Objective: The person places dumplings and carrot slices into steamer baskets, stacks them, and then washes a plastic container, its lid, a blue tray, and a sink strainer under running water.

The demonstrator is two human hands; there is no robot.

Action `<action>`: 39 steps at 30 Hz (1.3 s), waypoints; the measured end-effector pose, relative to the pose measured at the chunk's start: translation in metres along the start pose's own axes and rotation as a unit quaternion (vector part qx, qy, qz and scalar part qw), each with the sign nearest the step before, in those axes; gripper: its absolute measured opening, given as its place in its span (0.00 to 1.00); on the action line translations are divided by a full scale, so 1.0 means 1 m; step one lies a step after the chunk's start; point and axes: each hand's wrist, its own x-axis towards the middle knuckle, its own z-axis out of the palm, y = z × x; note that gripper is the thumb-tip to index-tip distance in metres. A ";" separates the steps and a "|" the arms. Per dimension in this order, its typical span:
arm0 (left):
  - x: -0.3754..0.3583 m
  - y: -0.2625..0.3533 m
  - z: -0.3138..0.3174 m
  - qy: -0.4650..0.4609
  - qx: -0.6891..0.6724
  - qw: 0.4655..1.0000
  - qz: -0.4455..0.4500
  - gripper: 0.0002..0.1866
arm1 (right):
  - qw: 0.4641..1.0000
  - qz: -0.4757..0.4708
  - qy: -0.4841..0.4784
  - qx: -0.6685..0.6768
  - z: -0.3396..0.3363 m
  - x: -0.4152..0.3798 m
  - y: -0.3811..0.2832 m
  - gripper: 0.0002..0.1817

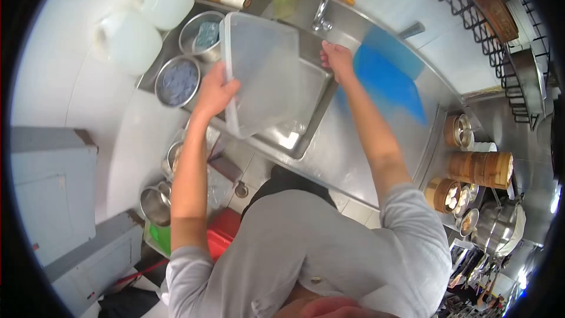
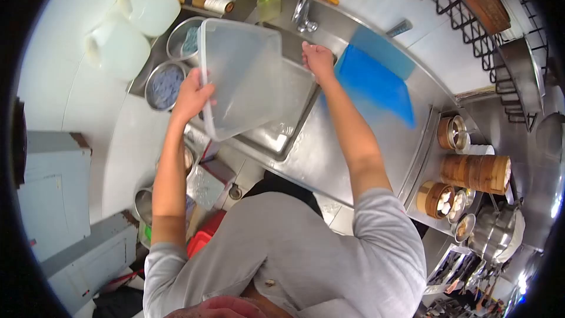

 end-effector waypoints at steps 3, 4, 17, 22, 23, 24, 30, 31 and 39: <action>0.014 0.021 -0.012 -0.024 0.012 0.997 -0.073 0.20 | 0.993 0.066 0.057 0.085 0.018 0.074 -0.011 0.28; 0.018 0.025 -0.013 -0.029 0.007 0.997 -0.077 0.20 | 0.989 0.067 0.079 0.102 0.031 0.088 -0.009 0.30; 0.076 -0.071 0.005 -0.134 -0.116 0.978 -0.109 0.23 | 0.979 0.056 0.025 0.192 0.009 0.198 0.049 0.11; 0.092 -0.130 0.017 -0.205 -0.265 0.915 -0.225 0.29 | 0.959 -0.192 0.139 -0.155 0.013 0.130 0.027 0.12; 0.093 -0.138 0.020 -0.214 -0.301 0.897 -0.243 0.29 | 0.919 -0.238 0.189 -0.250 0.016 0.117 0.028 0.12; 0.094 -0.146 0.024 -0.223 -0.335 0.877 -0.261 0.30 | 0.939 -0.161 0.228 -0.198 0.034 0.085 0.010 0.09; 0.098 -0.186 0.084 -0.325 -0.396 0.809 -0.288 0.31 | 0.993 0.111 -0.025 -0.014 0.093 -0.004 -0.032 0.16; 0.102 -0.197 0.100 -0.348 -0.436 0.780 -0.283 0.32 | 0.987 0.141 -0.072 0.009 0.091 0.006 -0.032 0.16; 0.107 -0.189 0.204 -0.374 -0.536 0.685 -0.322 0.25 | 0.948 0.207 -0.159 0.184 0.068 0.014 -0.003 0.14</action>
